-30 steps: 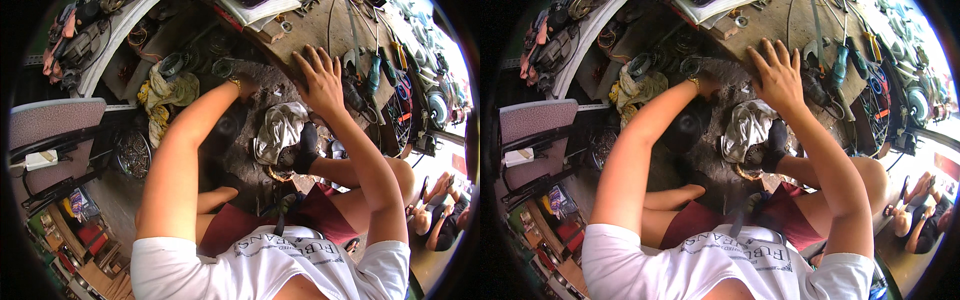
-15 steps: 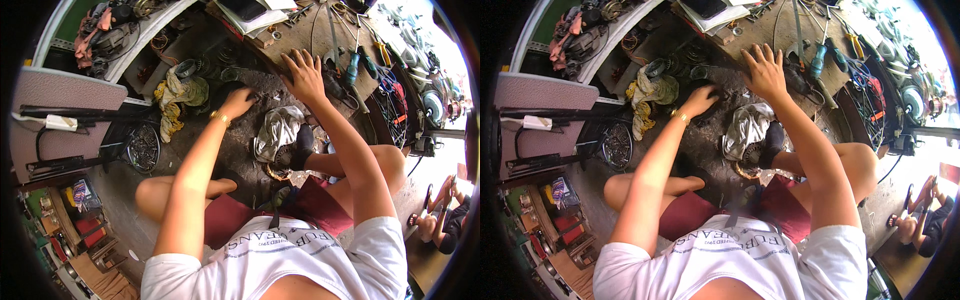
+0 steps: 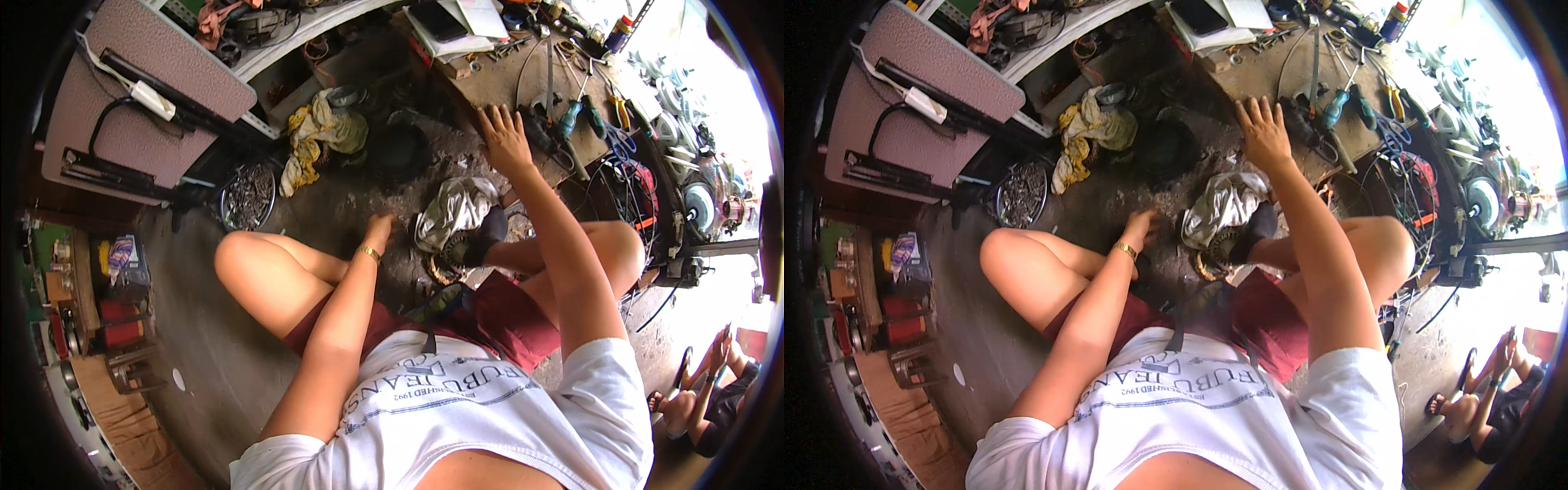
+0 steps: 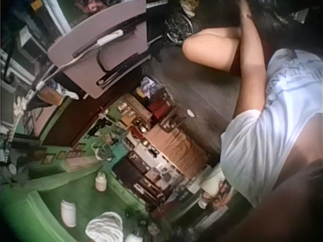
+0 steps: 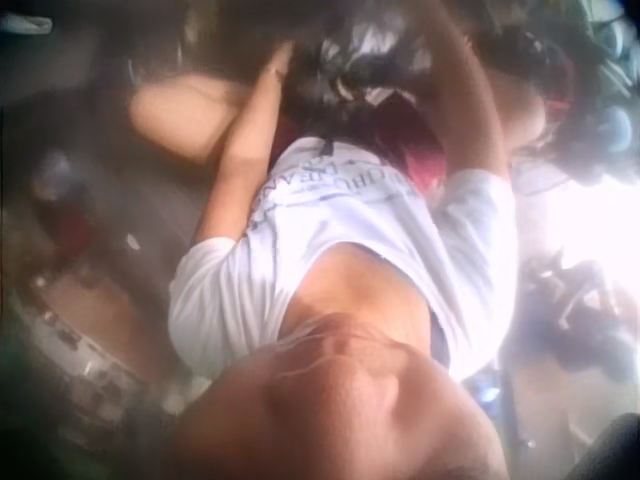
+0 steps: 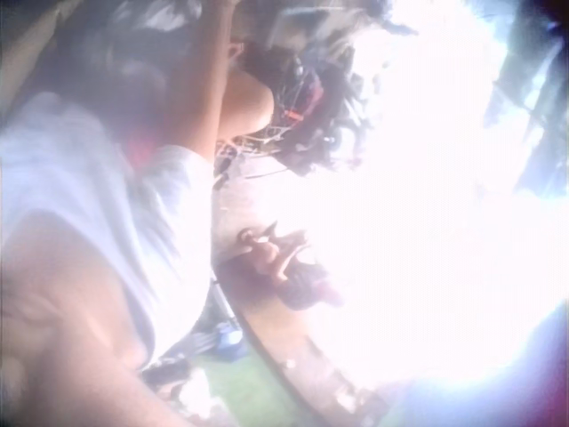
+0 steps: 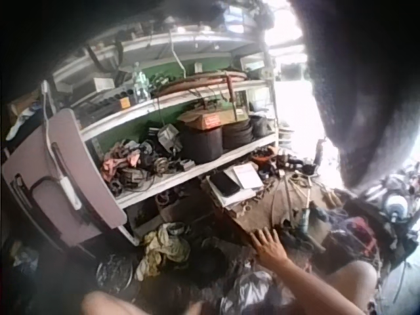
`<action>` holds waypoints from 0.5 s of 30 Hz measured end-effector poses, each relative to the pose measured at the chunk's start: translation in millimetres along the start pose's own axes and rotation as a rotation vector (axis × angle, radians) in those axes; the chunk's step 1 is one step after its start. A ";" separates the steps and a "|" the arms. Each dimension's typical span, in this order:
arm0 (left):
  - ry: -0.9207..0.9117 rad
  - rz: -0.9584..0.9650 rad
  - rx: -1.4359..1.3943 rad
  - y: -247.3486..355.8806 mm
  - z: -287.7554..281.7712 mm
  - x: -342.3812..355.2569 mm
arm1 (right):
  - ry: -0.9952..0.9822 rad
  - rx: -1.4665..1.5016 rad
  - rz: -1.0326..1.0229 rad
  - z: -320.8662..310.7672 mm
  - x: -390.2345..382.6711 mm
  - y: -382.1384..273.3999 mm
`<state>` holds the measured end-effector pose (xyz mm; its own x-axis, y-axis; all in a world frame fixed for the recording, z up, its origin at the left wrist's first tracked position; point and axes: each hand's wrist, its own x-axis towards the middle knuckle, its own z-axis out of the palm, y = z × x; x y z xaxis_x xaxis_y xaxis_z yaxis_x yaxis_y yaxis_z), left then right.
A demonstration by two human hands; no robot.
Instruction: The person is repairing a compressor by hand and using a screwdriver to pry and manipulate internal components.
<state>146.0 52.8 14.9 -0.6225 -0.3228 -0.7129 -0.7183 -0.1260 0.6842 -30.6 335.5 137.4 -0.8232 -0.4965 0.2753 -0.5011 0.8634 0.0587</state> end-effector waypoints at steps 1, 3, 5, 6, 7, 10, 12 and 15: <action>-0.024 0.033 -0.015 5.8 -0.6 -4.7 | 0.012 -0.049 -0.007 2.3 -1.5 1.5; -0.017 0.108 -0.036 29.2 -10.5 -18.1 | 0.036 0.000 0.011 4.9 -2.7 -2.0; 0.052 0.204 -0.073 50.4 -38.4 -24.6 | -0.028 -0.021 0.016 -2.5 -0.6 -12.6; 0.065 0.245 -0.097 67.8 -43.8 -31.9 | -0.023 -0.026 0.021 -4.4 -4.0 -9.1; 0.073 0.252 -0.073 76.4 -62.0 -33.0 | -0.008 -0.018 0.013 -5.7 -3.9 -11.7; 0.097 0.318 -0.109 100.3 -79.5 -51.9 | -0.003 -0.010 0.011 -5.7 -5.0 -8.0; 0.097 0.327 -0.094 101.8 -83.5 -59.0 | -0.008 -0.037 0.013 -4.7 -6.1 -4.3; 0.059 0.280 -0.071 94.9 -84.4 -69.3 | 0.011 -0.037 0.001 -2.6 -4.2 -6.5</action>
<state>147.1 -16.0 142.2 -0.7726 -0.4082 -0.4862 -0.4964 -0.0890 0.8635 -23.2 332.1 138.4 -0.8204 -0.4951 0.2860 -0.4901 0.8666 0.0940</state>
